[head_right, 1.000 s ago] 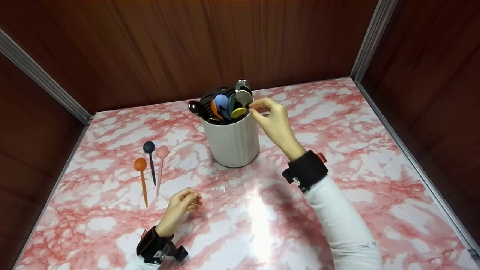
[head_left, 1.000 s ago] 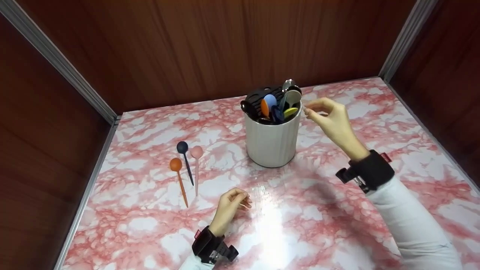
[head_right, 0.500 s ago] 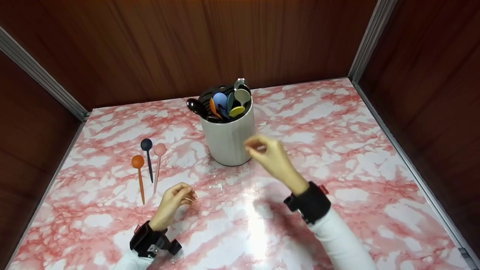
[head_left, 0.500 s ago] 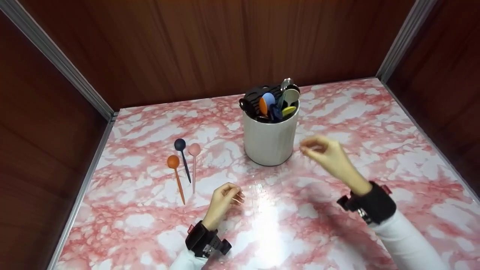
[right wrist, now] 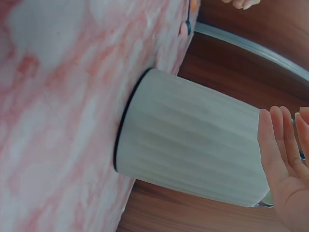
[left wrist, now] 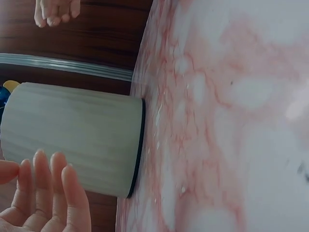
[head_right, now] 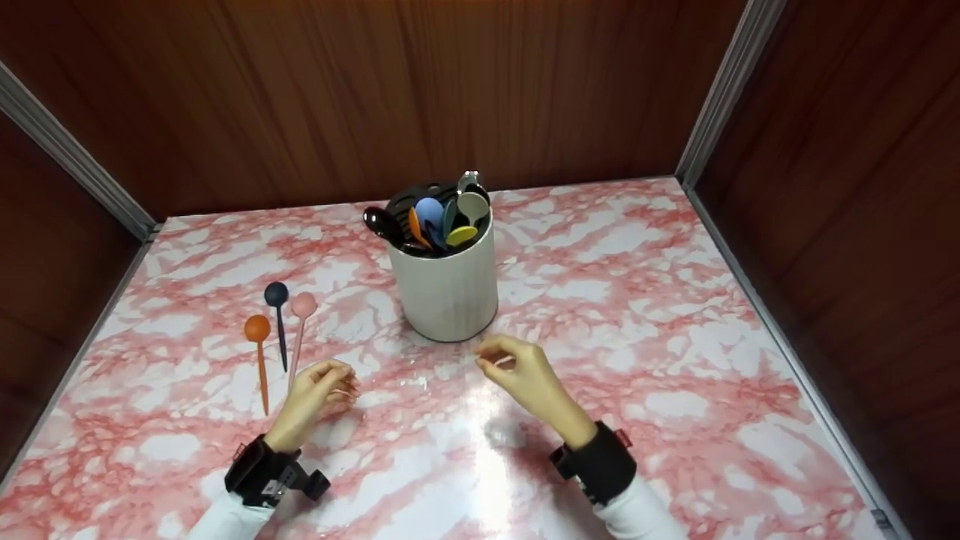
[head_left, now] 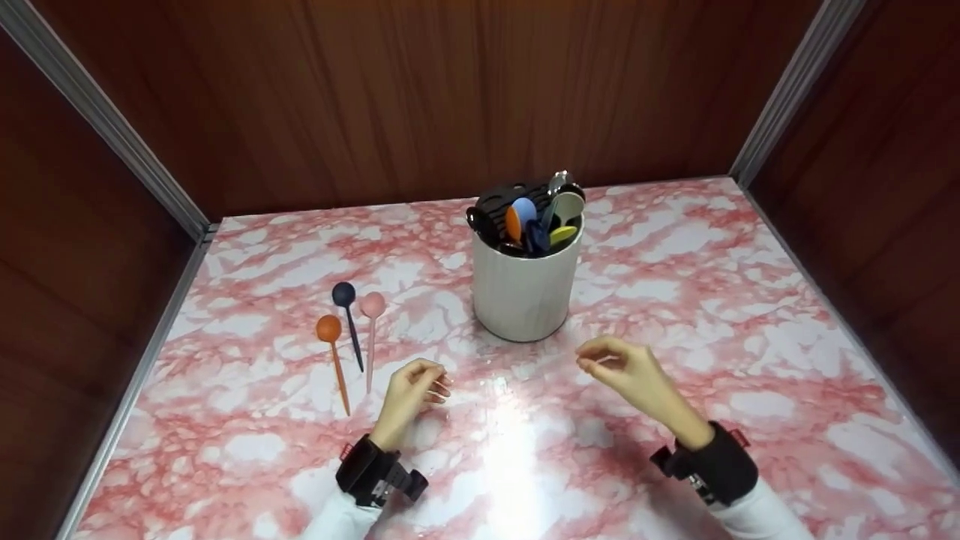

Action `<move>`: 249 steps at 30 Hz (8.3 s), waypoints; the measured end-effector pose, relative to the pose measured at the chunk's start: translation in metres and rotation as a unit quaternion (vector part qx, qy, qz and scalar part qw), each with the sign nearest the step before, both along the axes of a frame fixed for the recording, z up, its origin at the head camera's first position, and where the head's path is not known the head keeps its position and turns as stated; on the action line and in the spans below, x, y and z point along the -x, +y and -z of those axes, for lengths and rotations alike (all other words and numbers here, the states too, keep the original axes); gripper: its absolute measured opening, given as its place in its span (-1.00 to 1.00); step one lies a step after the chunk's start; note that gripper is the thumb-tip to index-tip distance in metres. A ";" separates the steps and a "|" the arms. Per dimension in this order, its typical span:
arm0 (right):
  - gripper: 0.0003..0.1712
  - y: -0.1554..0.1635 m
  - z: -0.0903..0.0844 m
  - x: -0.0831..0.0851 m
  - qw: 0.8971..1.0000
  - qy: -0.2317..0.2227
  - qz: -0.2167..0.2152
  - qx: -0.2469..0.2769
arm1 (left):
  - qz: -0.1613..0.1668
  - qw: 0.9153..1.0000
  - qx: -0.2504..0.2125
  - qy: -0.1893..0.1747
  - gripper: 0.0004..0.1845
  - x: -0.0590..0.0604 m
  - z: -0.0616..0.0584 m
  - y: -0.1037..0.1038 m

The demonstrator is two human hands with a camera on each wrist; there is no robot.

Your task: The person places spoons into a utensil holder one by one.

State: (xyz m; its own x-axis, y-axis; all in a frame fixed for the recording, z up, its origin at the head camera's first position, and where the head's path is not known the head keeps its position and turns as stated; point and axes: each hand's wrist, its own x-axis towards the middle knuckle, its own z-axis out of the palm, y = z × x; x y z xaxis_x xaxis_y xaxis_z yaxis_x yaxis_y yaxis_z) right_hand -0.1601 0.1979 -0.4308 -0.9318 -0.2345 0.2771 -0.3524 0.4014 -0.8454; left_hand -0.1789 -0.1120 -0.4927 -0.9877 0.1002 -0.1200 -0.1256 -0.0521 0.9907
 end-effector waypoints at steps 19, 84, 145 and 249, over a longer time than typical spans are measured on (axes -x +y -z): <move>-0.79 0.004 0.017 -0.022 0.996 -0.088 0.004 -0.001 | -0.101 0.987 0.119 -0.044 -0.77 0.069 -0.035 -0.050; -0.65 0.015 0.036 -0.044 0.990 -0.140 -0.004 0.018 | -0.101 0.973 0.160 -0.133 -0.77 0.141 0.025 -0.103; -0.67 0.009 0.038 -0.039 0.991 -0.134 -0.006 0.025 | -0.057 0.992 -0.103 -0.036 -0.94 0.049 -0.042 -0.007; -0.80 -0.033 0.018 -0.011 0.999 -0.019 -0.043 -0.001 | 0.106 0.993 -0.034 0.032 -0.80 -0.006 -0.038 0.048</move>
State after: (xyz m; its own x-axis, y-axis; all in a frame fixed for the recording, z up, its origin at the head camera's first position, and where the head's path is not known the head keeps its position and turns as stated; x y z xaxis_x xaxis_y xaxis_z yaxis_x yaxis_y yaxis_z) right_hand -0.1489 0.1644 -0.4487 -0.9181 -0.3143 0.2413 -0.3533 0.3733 -0.8578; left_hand -0.1724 -0.0637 -0.4551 -0.9491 0.3119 -0.0436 -0.0777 -0.0979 0.9922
